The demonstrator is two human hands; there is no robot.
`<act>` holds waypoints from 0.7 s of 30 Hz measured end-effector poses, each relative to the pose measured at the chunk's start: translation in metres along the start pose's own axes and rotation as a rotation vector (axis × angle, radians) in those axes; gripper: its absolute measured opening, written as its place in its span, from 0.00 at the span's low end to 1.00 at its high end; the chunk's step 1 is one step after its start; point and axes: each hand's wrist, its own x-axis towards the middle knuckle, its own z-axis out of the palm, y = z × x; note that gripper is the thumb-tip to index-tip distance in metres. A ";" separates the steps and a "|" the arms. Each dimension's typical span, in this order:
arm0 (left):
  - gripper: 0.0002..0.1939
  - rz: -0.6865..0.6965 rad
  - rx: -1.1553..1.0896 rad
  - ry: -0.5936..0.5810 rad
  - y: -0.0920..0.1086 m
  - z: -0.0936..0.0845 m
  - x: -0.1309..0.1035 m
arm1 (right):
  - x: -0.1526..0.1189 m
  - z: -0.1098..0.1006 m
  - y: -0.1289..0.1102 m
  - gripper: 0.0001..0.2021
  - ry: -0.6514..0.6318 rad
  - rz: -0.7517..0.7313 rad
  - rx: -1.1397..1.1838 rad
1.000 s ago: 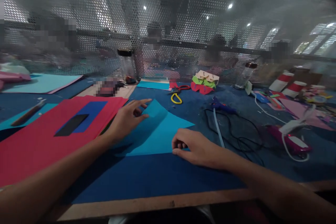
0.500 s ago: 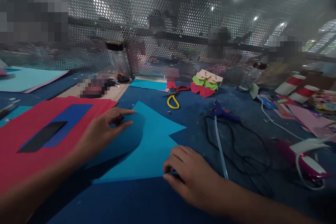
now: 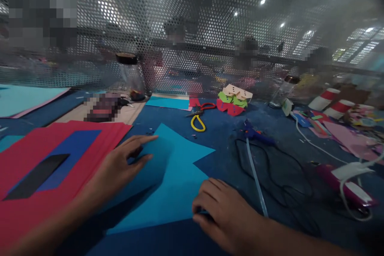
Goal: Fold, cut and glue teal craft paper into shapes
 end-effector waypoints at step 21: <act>0.34 -0.101 0.046 0.095 -0.003 -0.025 0.039 | 0.005 -0.007 -0.001 0.05 0.026 -0.026 -0.020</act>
